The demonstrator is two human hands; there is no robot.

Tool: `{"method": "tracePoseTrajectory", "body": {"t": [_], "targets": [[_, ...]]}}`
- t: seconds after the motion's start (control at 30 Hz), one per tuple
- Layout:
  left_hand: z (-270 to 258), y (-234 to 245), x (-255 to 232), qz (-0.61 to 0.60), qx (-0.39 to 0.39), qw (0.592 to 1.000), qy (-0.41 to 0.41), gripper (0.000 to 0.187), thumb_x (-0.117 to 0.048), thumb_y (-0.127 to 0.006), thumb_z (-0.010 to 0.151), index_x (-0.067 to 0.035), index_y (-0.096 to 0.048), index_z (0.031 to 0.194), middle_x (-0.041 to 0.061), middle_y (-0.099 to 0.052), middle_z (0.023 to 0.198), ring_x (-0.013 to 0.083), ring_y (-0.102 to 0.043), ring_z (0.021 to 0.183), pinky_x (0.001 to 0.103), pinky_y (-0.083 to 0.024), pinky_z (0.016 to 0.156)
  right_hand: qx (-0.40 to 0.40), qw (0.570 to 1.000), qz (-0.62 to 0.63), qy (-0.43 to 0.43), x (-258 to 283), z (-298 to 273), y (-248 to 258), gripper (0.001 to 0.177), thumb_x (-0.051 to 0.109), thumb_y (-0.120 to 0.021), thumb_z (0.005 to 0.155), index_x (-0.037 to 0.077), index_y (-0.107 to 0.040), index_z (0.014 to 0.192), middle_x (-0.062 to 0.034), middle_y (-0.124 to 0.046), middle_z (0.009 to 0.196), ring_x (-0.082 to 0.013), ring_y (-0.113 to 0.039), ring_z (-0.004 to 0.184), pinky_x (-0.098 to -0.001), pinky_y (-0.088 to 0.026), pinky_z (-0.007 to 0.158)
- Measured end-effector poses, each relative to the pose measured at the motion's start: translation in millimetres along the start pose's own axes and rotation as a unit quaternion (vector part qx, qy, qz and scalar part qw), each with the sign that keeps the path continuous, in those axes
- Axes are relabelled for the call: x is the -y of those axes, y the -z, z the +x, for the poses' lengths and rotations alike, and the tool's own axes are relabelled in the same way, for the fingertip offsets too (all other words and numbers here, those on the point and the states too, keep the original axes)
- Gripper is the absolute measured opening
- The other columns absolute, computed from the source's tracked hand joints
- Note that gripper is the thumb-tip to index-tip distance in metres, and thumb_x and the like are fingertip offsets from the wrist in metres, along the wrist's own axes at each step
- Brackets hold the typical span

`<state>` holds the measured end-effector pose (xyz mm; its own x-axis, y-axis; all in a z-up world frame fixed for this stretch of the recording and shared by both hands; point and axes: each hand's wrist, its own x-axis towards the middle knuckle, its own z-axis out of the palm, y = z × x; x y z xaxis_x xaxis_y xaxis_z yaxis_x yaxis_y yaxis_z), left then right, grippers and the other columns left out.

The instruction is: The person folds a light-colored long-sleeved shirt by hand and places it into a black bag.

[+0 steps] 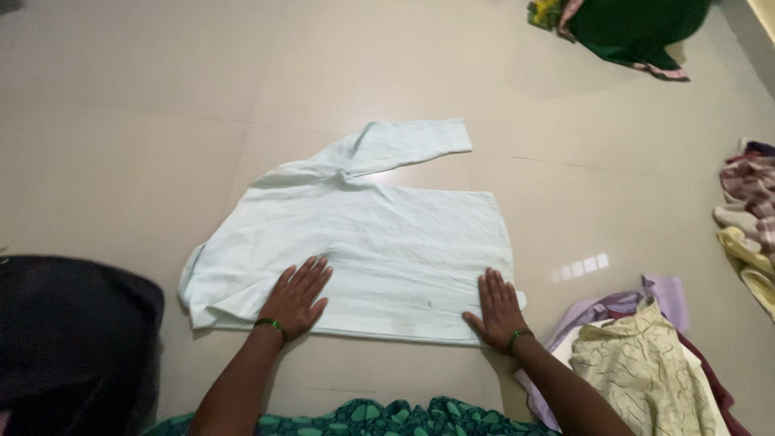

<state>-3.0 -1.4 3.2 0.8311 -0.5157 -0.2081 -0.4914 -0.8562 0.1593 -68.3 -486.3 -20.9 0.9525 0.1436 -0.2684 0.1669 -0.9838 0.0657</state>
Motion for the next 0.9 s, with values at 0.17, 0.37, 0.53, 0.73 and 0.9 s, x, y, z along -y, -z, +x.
{"method": "tracePoseTrajectory", "body": {"t": [0.17, 0.37, 0.53, 0.73, 0.9], "targets": [[-2, 3, -1, -0.008, -0.011, 1.000, -0.024, 0.068, -0.047, -0.038, 0.104, -0.018, -0.018, 0.162, 0.003, -0.009, 0.171, 0.0227, -0.005, 0.156, 0.047, -0.007, 0.123, 0.138, 0.987, -0.019, -0.080, 29, 4, 43, 0.098, 0.070, -0.050, 0.092, 0.011, -0.012, 0.161, -0.0164, -0.005, 0.169, -0.0317, -0.003, 0.156, -0.0546, -0.012, 0.120], [-72, 24, -11, -0.070, 0.061, 0.994, 0.054, 0.062, -0.055, -0.038, 0.103, -0.025, -0.033, 0.156, 0.008, -0.025, 0.165, 0.0311, -0.016, 0.154, 0.052, -0.014, 0.123, 0.195, 0.981, -0.002, 0.000, 74, -26, 95, 0.069, 0.072, -0.049, 0.089, 0.030, -0.045, 0.145, -0.0047, -0.041, 0.152, -0.0236, -0.035, 0.145, -0.0490, -0.028, 0.119], [-107, 46, -8, -0.023, 0.145, 0.979, 0.141, 0.069, -0.063, -0.042, 0.099, -0.022, -0.035, 0.154, 0.015, -0.023, 0.164, 0.0363, -0.017, 0.153, 0.057, -0.018, 0.120, 0.318, 0.948, -0.010, -0.026, 88, -37, 103, 0.070, 0.077, -0.043, 0.090, 0.037, -0.045, 0.146, -0.0040, -0.038, 0.154, -0.0267, -0.040, 0.142, -0.0535, -0.032, 0.117], [-111, 55, -14, -0.012, 0.196, 0.972, 0.132, 0.073, -0.064, -0.043, 0.100, -0.020, -0.030, 0.156, 0.016, -0.020, 0.165, 0.0377, -0.017, 0.152, 0.058, -0.026, 0.117, 0.325, 0.945, 0.002, -0.029, 89, -42, 97, 0.075, 0.081, -0.039, 0.090, 0.036, -0.044, 0.149, -0.0056, -0.038, 0.155, -0.0299, -0.039, 0.146, -0.0584, -0.034, 0.116], [-144, 57, -21, -0.022, 0.251, 0.962, 0.106, 0.075, -0.065, -0.046, 0.099, -0.021, -0.032, 0.157, 0.017, -0.022, 0.164, 0.0384, -0.024, 0.150, 0.059, -0.033, 0.115, 0.404, 0.914, 0.016, 0.009, 86, -63, 88, 0.076, 0.081, -0.037, 0.090, 0.035, -0.045, 0.150, -0.0106, -0.036, 0.156, -0.0340, -0.042, 0.145, -0.0561, -0.037, 0.118]]}}
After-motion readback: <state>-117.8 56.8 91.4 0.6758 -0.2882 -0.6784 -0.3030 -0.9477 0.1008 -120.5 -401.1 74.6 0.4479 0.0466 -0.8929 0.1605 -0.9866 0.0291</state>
